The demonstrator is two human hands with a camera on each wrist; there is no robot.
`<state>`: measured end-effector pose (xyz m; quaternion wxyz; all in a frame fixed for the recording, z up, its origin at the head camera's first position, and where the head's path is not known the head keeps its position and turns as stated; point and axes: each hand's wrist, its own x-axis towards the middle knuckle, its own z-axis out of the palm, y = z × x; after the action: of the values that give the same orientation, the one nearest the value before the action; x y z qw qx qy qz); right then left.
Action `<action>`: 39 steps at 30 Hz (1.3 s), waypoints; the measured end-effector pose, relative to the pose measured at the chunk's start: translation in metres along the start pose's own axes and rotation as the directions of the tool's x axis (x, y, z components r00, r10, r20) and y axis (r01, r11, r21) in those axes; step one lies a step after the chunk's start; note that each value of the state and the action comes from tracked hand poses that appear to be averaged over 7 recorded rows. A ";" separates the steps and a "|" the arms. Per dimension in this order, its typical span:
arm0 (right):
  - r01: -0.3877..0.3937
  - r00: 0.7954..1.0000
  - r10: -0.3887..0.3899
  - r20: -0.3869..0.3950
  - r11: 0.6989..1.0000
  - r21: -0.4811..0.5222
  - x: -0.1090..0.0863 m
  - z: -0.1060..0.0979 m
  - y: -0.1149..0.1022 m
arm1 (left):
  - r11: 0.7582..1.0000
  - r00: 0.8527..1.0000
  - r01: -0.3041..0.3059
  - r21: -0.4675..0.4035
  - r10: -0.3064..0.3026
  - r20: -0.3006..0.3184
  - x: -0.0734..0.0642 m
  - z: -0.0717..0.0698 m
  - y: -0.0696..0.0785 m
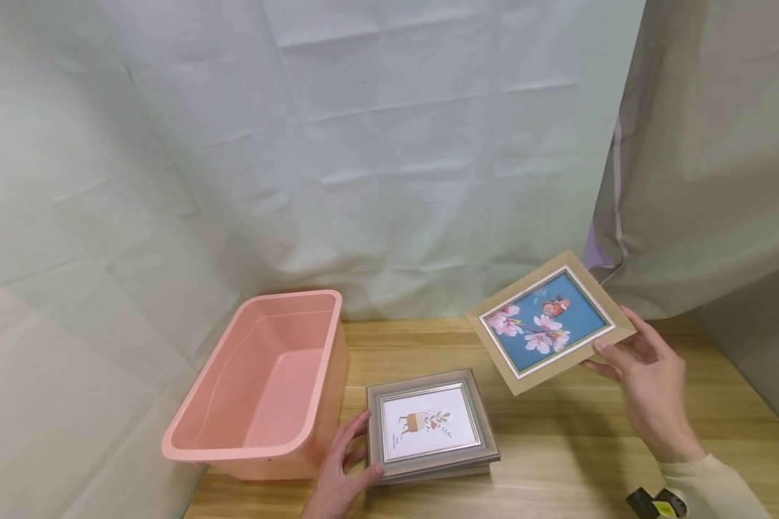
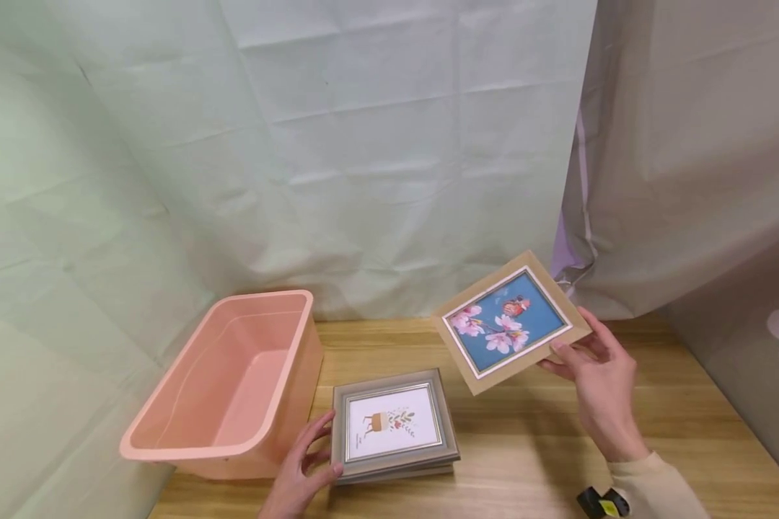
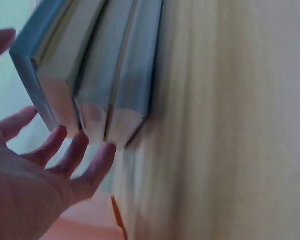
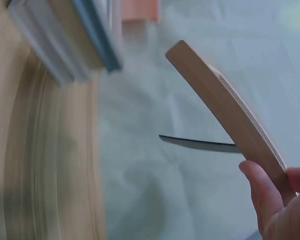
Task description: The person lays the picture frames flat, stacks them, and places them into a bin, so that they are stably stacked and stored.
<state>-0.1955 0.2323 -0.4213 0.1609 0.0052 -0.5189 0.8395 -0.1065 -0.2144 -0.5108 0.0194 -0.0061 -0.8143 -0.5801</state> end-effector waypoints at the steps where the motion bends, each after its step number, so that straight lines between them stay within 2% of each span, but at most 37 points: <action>1: -0.005 1.000 0.005 -0.006 1.000 0.019 -0.003 0.003 0.000 | 0.998 0.999 -0.020 0.054 0.022 -0.033 0.001 0.001 0.002; 4: -0.038 0.999 0.041 -0.035 0.995 0.088 -0.013 0.012 -0.001 | 0.982 0.988 -0.053 0.181 0.078 -0.136 0.002 0.005 0.011; 7: -0.078 0.994 0.089 -0.058 0.983 0.166 -0.026 0.022 -0.001 | 0.976 0.976 -0.055 0.212 0.097 -0.193 0.002 0.010 0.027; 9: -0.113 0.990 0.128 -0.059 0.969 0.219 -0.034 0.027 0.001 | 0.983 0.972 -0.090 0.161 0.121 -0.200 0.003 0.015 0.038; 11: -0.151 0.985 0.166 -0.039 0.957 0.249 -0.042 0.032 0.003 | 0.986 0.972 -0.160 0.049 0.166 -0.165 0.005 0.021 0.048; 12: -0.169 0.983 0.182 -0.027 0.952 0.255 -0.045 0.034 0.004 | 0.980 0.972 -0.199 -0.028 0.194 -0.133 0.006 0.025 0.053; 14: -0.212 0.976 0.220 0.003 0.939 0.272 -0.052 0.037 0.007 | 0.945 0.970 -0.244 -0.218 0.241 -0.040 0.010 0.031 0.059; 15: -0.232 0.971 0.237 0.015 0.934 0.271 -0.056 0.038 0.009 | 0.918 0.968 -0.229 -0.325 0.249 0.019 0.013 0.034 0.062; 16: -0.250 0.967 0.253 0.024 0.930 0.269 -0.059 0.040 0.011 | 0.886 0.964 -0.201 -0.418 0.256 0.078 0.015 0.037 0.064; 18: -0.282 0.959 0.282 0.038 0.925 0.254 -0.067 0.043 0.015 | 0.825 0.953 -0.106 -0.555 0.244 0.181 0.020 0.040 0.068; 21: -0.330 0.944 0.327 0.049 0.922 0.203 -0.078 0.048 0.023 | 0.747 0.940 0.041 -0.664 0.196 0.279 0.026 0.044 0.071; 24: -0.367 0.930 0.364 0.046 0.919 0.145 -0.089 0.053 0.031 | 0.707 0.935 0.108 -0.699 0.167 0.314 0.030 0.046 0.072; 27: -0.397 0.917 0.397 0.018 0.913 0.097 -0.094 0.057 0.036 | 0.695 0.942 0.120 -0.709 0.146 0.303 0.031 0.048 0.074; 32: -0.401 0.915 0.404 -0.011 0.912 0.085 -0.096 0.060 0.038 | 0.715 0.966 0.118 -0.689 0.079 0.248 0.031 0.051 0.074; 34: -0.402 0.915 0.404 -0.011 0.912 0.084 -0.097 0.060 0.037 | 0.726 0.969 0.122 -0.677 0.060 0.239 0.030 0.051 0.074; 39: -0.411 0.911 0.412 -0.014 0.909 0.070 -0.099 0.061 0.037 | 0.732 0.974 0.110 -0.673 0.057 0.221 0.029 0.050 0.075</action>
<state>-0.1216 0.1383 -0.4426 -0.0123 -0.1109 -0.4782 0.8711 -0.1339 -0.1434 -0.4550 -0.0857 -0.0671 -0.5419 -0.8333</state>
